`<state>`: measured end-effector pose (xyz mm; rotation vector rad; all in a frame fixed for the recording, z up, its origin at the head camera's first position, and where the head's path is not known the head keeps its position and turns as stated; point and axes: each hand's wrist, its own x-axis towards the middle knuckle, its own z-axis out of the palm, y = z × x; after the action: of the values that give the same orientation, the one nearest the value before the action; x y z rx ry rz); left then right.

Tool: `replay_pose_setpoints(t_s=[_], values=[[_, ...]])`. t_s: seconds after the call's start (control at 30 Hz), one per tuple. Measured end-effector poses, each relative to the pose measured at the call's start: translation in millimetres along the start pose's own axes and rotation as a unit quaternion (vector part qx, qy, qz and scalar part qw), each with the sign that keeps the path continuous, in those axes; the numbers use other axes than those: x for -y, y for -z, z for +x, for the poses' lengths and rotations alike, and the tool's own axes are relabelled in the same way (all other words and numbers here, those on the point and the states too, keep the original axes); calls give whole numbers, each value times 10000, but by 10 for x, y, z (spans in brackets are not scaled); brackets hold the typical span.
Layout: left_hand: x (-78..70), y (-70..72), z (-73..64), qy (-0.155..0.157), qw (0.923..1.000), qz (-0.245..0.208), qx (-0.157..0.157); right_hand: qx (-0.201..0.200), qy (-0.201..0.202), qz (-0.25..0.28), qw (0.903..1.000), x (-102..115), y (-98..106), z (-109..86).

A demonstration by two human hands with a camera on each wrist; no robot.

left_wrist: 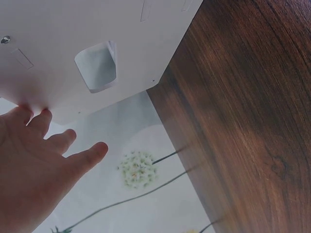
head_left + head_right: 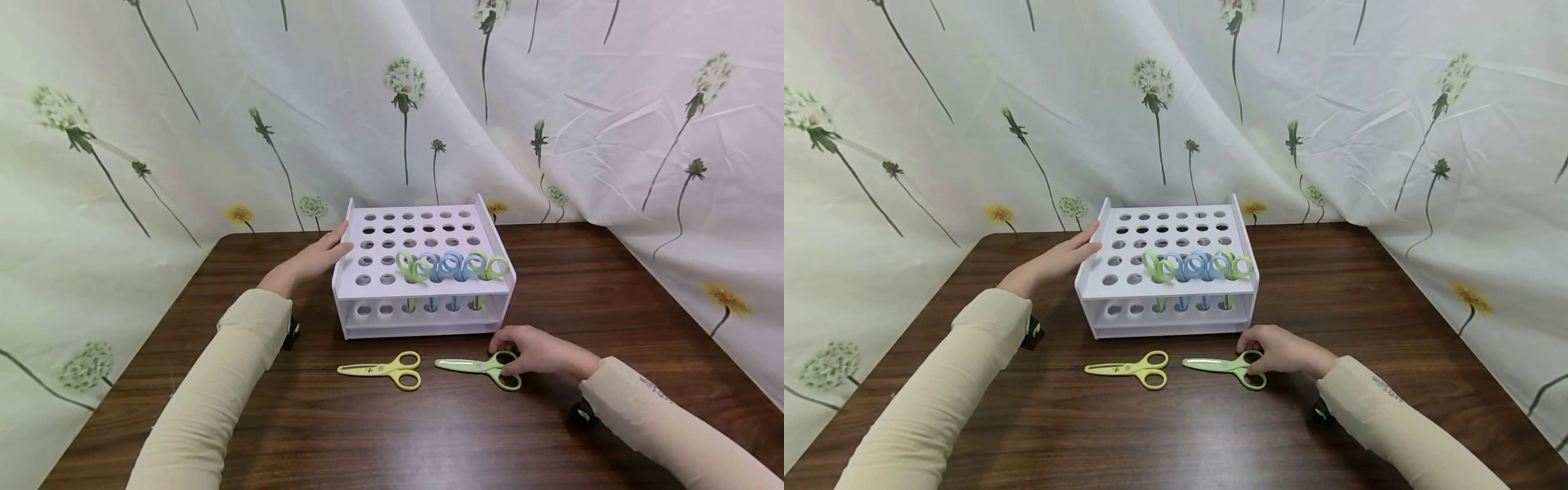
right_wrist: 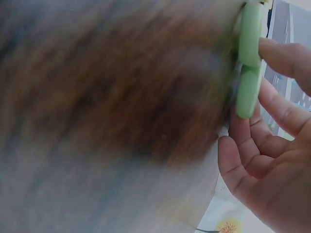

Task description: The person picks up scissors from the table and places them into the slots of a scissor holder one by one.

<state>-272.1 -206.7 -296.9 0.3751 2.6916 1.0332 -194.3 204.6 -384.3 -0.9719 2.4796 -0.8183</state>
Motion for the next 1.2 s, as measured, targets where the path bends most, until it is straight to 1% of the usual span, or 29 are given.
replay_pose_setpoints(t_s=[0.07,0.23,0.37,0.53,0.67,0.8,1.07,1.2], values=[[2,1,-2,9,10000,-18,2,-6,39,31,10000,3,-5,-7],[2,2,-10,11,10000,7,-25,46,-17,336,9994,21,-13,-23],[2,0,-17,18,10000,19,-35,165,-124,732,9971,40,-17,-24],[2,-4,-20,34,10000,-5,-34,246,-268,1353,9901,66,-18,-33],[0,-4,-19,57,10000,-9,-22,81,-159,1446,9893,79,9,-37],[-5,0,-17,62,10000,13,-21,-171,4,1360,9906,105,67,-36],[-15,2,-25,23,10000,36,-20,-600,-11,1275,9900,269,216,-52],[-14,-7,-22,49,10000,23,-28,-767,94,1344,9879,344,284,-56]])
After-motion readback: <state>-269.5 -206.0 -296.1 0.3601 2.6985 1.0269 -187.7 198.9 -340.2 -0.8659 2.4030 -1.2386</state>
